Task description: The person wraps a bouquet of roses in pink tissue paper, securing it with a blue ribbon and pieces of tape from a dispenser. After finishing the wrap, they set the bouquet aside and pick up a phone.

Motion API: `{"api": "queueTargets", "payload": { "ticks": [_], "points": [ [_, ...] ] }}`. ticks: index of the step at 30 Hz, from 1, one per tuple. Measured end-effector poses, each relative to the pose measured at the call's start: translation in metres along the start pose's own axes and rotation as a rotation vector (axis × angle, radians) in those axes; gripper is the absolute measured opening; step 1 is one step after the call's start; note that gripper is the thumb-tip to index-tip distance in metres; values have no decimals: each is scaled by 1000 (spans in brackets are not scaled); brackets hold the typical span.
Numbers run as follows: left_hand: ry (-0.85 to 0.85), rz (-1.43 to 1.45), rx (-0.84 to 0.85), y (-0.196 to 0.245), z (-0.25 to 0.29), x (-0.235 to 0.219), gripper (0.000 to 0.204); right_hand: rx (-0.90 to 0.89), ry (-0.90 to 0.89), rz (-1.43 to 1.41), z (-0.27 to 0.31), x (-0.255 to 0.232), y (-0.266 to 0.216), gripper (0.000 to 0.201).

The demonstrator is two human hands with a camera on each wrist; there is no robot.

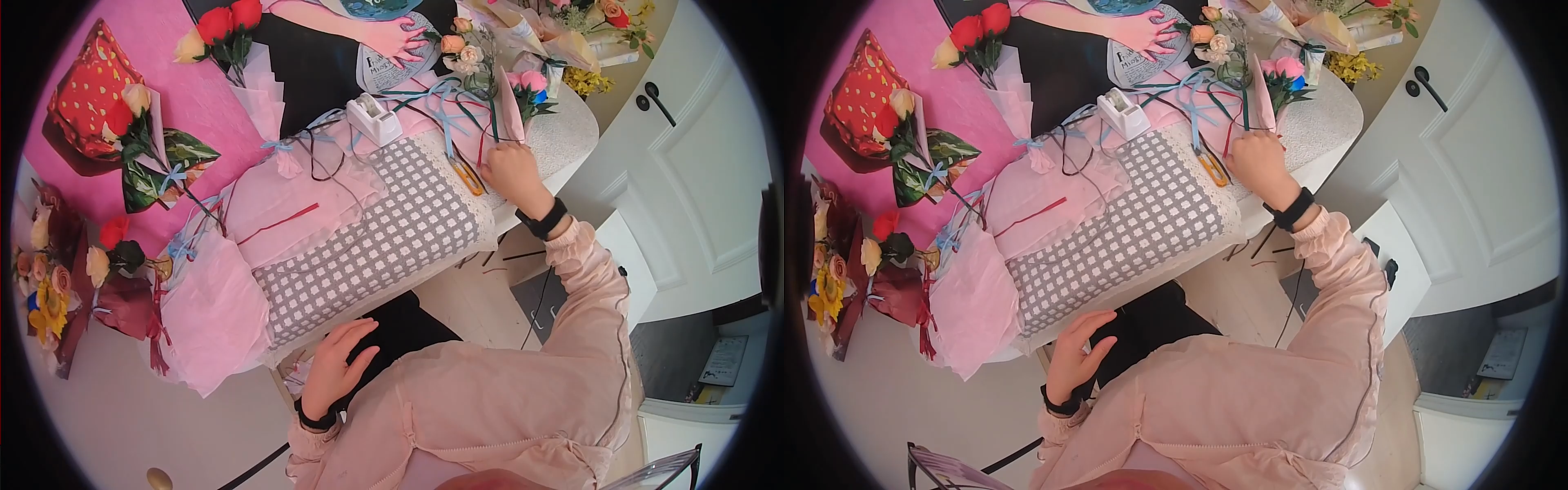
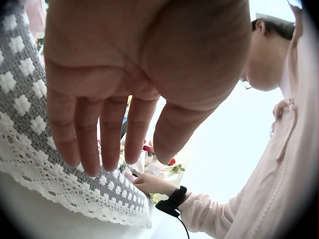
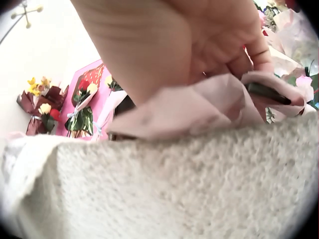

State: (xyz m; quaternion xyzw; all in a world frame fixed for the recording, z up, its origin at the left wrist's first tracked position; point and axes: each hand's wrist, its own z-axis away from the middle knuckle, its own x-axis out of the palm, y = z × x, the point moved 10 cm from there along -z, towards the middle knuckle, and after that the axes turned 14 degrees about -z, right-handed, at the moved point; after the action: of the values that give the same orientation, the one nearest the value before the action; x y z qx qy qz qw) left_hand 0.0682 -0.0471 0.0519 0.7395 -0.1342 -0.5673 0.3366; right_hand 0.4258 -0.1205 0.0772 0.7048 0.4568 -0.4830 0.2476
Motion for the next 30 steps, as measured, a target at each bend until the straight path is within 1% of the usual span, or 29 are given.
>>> {"api": "queueTargets", "payload": {
  "ticks": [2, 5, 8, 11, 13, 15, 16, 18, 19, 20, 23, 24, 27, 28, 30],
  "points": [
    [1, 5, 8, -1, 3, 2, 36, -81, 39, 55, -5, 8, -5, 17],
    [18, 2, 11, 1, 9, -1, 35, 69, 103, -92, -18, -1, 20, 16],
    [25, 0, 8, -2, 14, -3, 35, 151, 219, -394, -33, -33, 61, 19],
    [31, 11, 10, -9, 19, -1, 36, 314, 170, -1044, -40, -32, 112, 17],
    [11, 25, 14, -9, 22, 2, 36, 416, 146, -1513, -33, -25, 112, 14],
    [-6, 45, 26, -9, 21, 3, 36, 506, 114, -1981, -24, -20, 106, 15],
    [-14, 60, 31, -8, 21, 4, 36, 553, 150, -2057, -20, -9, 111, 21],
    [-27, 84, 39, -7, 20, 6, 36, 458, 60, -2158, -16, -9, 96, 21],
    [-35, 93, 41, -7, 19, 6, 36, 412, 11, -2210, -13, -15, 74, 20],
    [-45, 100, 41, -7, 19, 7, 35, 550, 94, -2073, -4, -16, 71, 19],
    [-50, 92, 67, -5, 19, 8, 35, 98, -164, -2084, -26, 1, 95, 23],
    [-46, 89, 72, -6, 19, 8, 35, 295, 13, -1710, -29, -6, 111, 21],
    [-35, 84, 75, -8, 22, 9, 35, 111, 170, -906, -48, -56, 80, 19],
    [-34, 88, 74, -9, 22, 10, 35, -80, 277, -579, -47, -85, 43, 15],
    [-47, 98, 59, -8, 23, 12, 35, -251, 183, -309, -54, -78, 9, 13]
  ]
}}
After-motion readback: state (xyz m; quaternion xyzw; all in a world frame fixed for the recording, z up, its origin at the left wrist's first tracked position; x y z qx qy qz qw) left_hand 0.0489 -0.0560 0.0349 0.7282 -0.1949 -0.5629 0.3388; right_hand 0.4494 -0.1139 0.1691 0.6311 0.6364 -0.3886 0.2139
